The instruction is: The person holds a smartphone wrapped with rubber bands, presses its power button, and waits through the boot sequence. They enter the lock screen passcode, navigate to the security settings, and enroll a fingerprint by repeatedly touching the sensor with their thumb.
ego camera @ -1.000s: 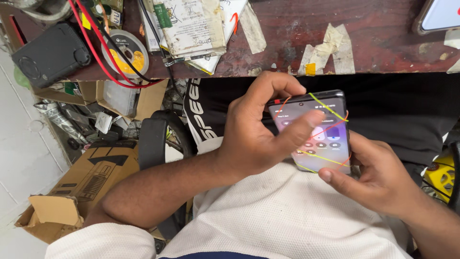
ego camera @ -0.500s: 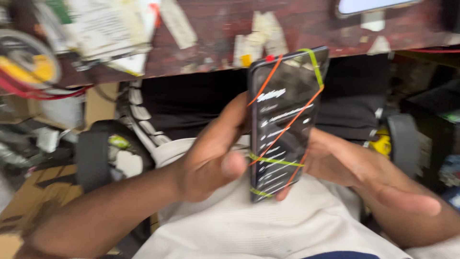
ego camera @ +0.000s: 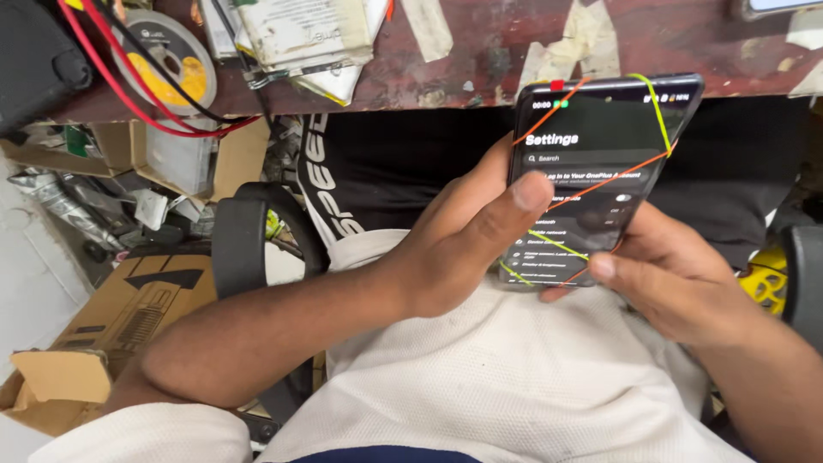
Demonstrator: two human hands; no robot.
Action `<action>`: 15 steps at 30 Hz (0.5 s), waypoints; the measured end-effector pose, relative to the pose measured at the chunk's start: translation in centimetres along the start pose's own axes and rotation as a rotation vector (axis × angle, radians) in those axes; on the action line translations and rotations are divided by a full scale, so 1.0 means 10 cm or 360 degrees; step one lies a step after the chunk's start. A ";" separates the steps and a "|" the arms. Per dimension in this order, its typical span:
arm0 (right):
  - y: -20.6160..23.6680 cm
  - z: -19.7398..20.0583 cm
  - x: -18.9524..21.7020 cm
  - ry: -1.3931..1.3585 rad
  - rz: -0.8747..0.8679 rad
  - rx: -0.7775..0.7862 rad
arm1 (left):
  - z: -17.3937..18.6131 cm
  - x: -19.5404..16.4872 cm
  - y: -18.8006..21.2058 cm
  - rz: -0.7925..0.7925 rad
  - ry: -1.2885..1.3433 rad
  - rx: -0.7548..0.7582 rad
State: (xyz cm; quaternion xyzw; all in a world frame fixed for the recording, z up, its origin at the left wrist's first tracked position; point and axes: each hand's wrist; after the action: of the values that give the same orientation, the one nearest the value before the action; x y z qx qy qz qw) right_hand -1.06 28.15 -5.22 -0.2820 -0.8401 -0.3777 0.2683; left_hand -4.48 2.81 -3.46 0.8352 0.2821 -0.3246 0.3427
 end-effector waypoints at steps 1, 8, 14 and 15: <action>-0.01 0.00 -0.02 0.0006 -0.0027 -0.0058 | 0.01 0.01 -0.02 0.0018 -0.0033 -0.0026; -0.03 0.03 0.00 -0.0458 0.0008 -0.0065 | 0.00 0.00 0.00 0.0085 -0.0207 -0.0022; -0.02 0.02 0.02 -0.0334 -0.0027 -0.0054 | -0.01 0.01 -0.01 0.0061 -0.0198 0.0008; -0.01 0.02 0.02 -0.0197 -0.0068 -0.0081 | -0.01 0.01 -0.01 0.0079 -0.0139 0.0011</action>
State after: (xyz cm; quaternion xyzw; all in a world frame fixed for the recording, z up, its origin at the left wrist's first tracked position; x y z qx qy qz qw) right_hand -1.27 28.35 -5.29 -0.2936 -0.8510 -0.3866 0.2005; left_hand -4.45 2.99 -3.57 0.8282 0.2449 -0.3531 0.3597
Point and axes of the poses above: each hand's wrist, its own y-axis away from the middle knuckle, its own z-axis out of the back of the hand, x = y × z, and after that the axes turned 4 degrees about z, right-handed
